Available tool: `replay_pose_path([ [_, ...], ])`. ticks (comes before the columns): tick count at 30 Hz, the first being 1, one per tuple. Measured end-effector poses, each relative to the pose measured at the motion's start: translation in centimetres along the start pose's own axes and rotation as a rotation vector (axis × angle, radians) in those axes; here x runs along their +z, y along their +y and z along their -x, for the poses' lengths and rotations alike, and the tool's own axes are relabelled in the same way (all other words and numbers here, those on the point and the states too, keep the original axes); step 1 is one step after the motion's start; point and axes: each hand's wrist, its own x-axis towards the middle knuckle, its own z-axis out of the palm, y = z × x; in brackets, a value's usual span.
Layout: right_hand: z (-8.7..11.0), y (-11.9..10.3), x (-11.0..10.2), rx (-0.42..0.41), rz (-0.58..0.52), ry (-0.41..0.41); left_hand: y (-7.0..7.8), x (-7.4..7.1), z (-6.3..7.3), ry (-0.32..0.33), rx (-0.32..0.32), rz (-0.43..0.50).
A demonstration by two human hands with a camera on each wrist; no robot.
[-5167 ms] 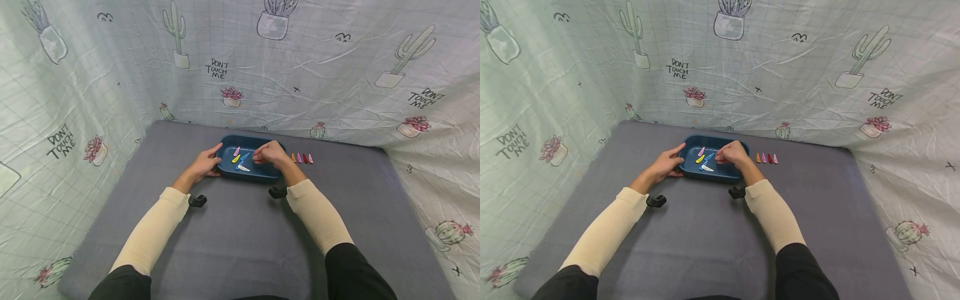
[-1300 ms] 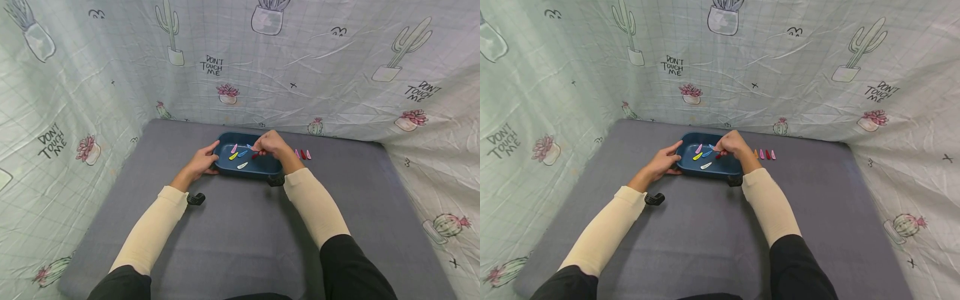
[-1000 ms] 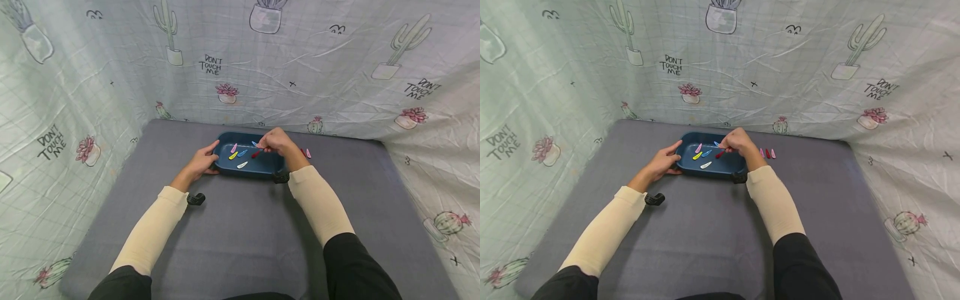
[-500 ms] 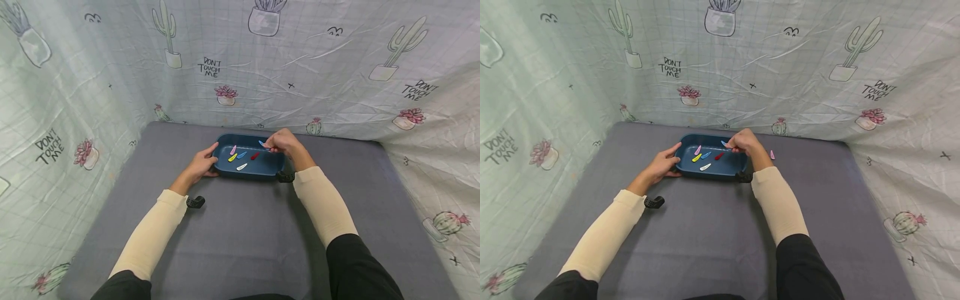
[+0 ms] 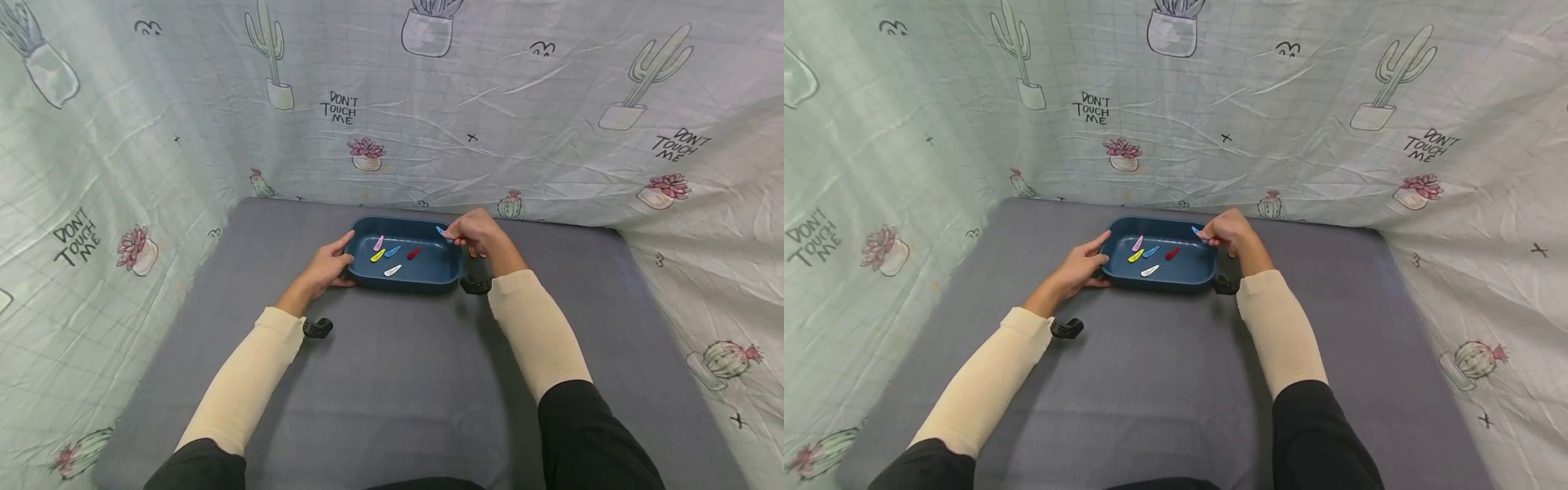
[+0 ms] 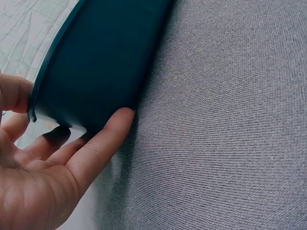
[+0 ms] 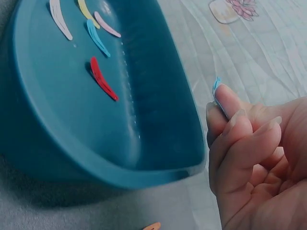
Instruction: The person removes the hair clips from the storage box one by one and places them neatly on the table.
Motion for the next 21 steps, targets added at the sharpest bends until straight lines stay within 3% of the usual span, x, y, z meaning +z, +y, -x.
replay_pose_path([
  [4,-0.1,0.3,-0.6,0.024,0.043,0.009,0.0,0.0,0.0,0.003,-0.016,0.007],
  [21,0.6,1.4,-2.7,-0.013,-0.143,0.030,0.2,0.1,0.1,-0.001,-0.024,-0.003],
])
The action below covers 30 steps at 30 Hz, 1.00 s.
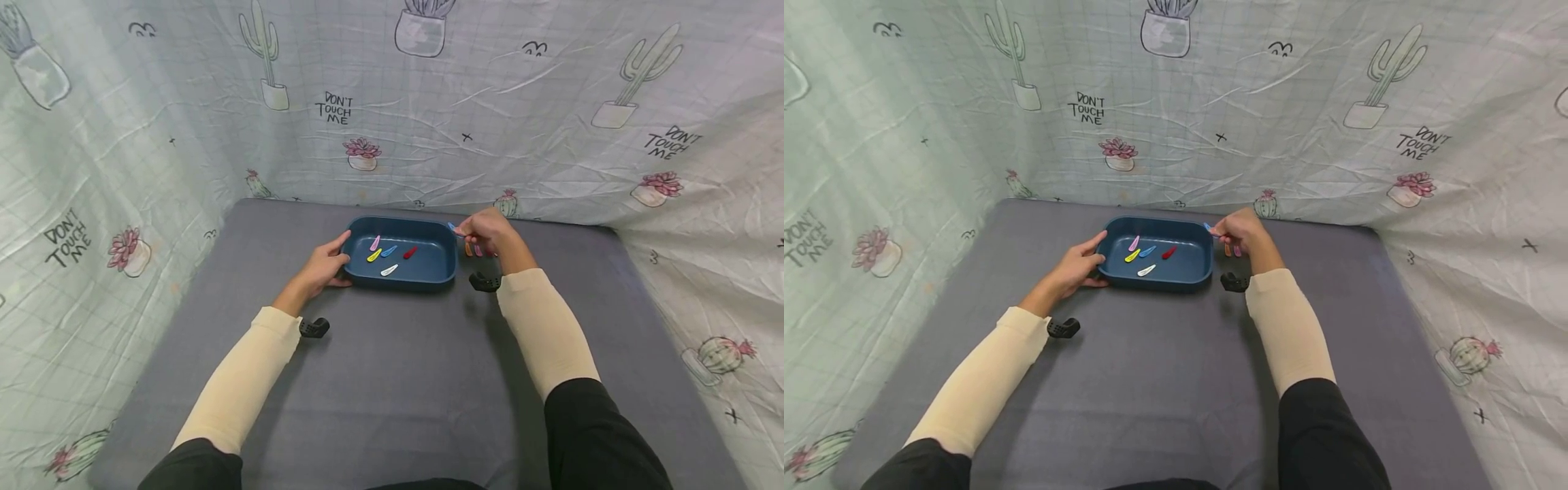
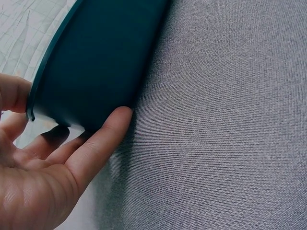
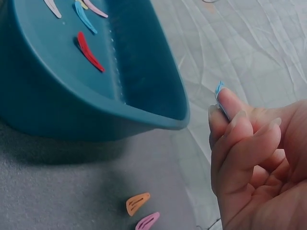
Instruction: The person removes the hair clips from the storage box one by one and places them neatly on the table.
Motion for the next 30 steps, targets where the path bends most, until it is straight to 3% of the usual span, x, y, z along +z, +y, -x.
replay_pose_path([
  [14,0.0,0.2,-1.3,0.039,0.063,0.021,0.0,-0.2,0.1,-0.006,-0.005,-0.003],
  [30,0.1,1.1,-3.0,0.043,-0.038,0.031,0.1,0.1,0.3,0.000,-0.007,-0.006],
])
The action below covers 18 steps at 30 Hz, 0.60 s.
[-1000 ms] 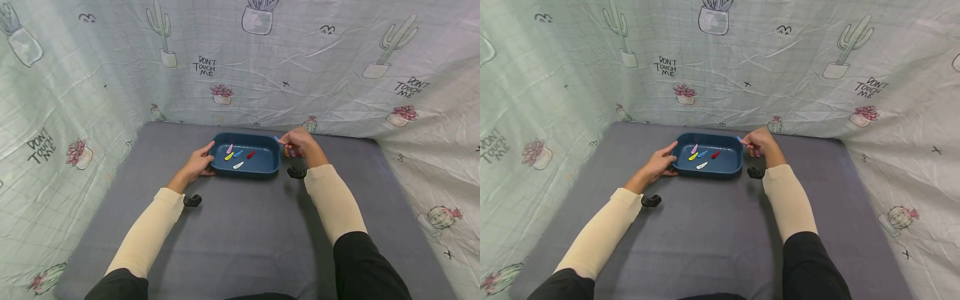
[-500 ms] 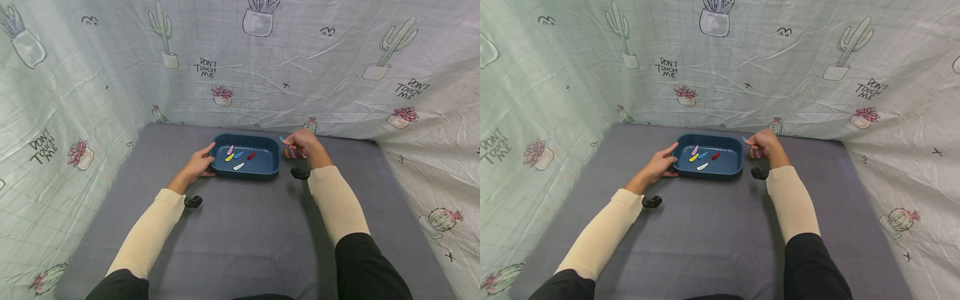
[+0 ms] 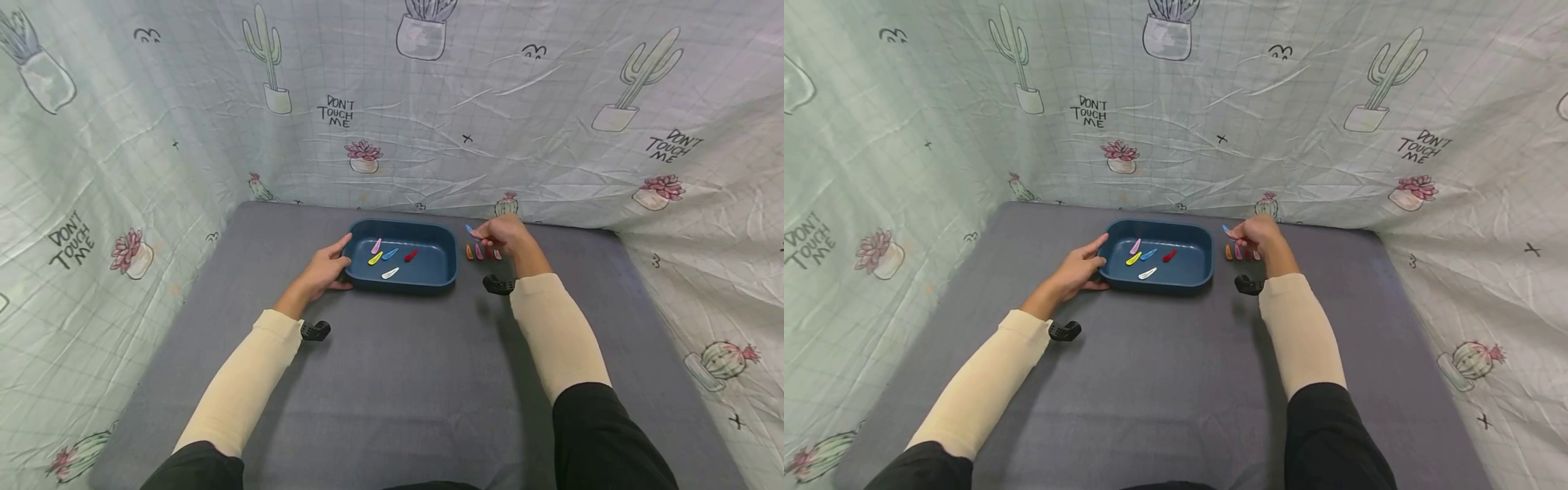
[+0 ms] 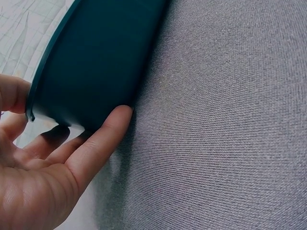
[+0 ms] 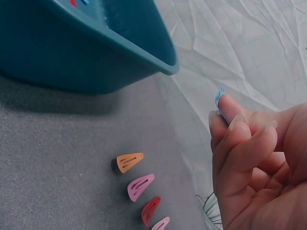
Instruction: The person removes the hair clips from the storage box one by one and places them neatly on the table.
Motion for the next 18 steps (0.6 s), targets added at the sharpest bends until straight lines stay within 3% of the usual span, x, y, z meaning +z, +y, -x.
replay_pose_path([
  [18,0.52,0.00,-0.75,0.045,-0.084,0.015,-0.06,0.06,0.01,0.007,-0.001,0.001],
])
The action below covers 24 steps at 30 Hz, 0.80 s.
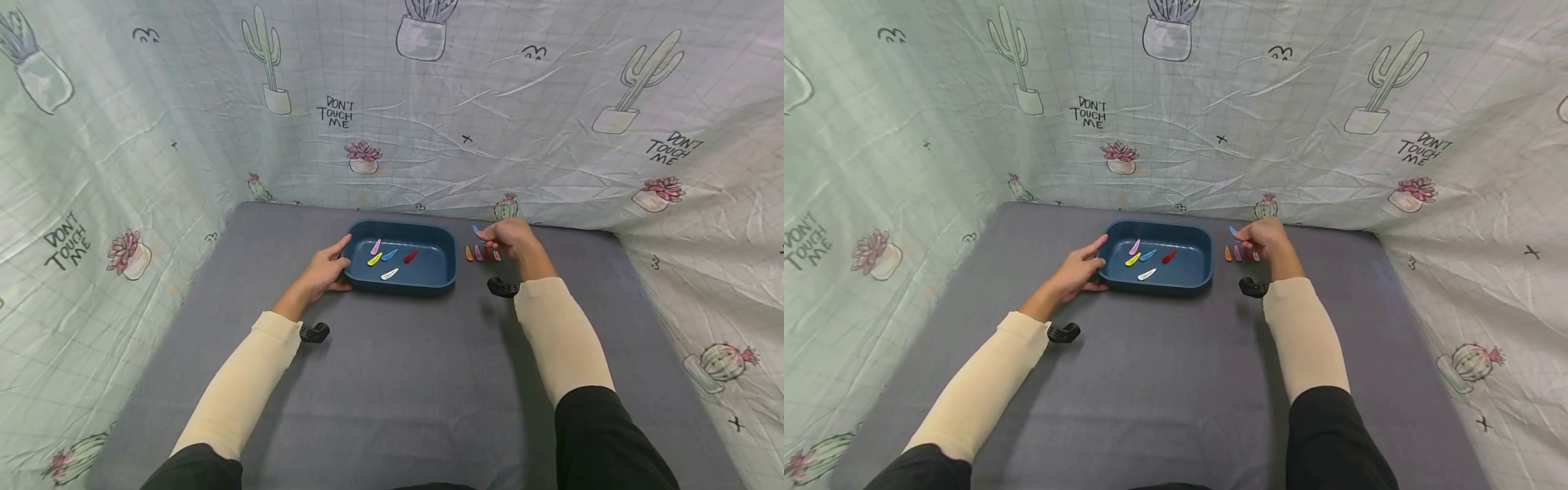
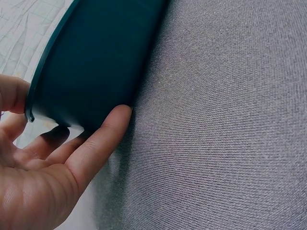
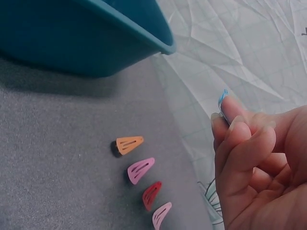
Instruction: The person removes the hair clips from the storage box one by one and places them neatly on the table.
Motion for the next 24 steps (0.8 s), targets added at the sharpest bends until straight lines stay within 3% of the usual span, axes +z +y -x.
replay_pose_path([
  [11,0.3,0.6,-0.8,-0.020,-0.054,0.030,0.0,0.0,-0.1,-0.002,-0.008,-0.005],
  [24,-0.9,1.9,-1.6,0.012,-0.072,0.106,0.1,0.0,0.1,-0.002,-0.006,-0.018],
])
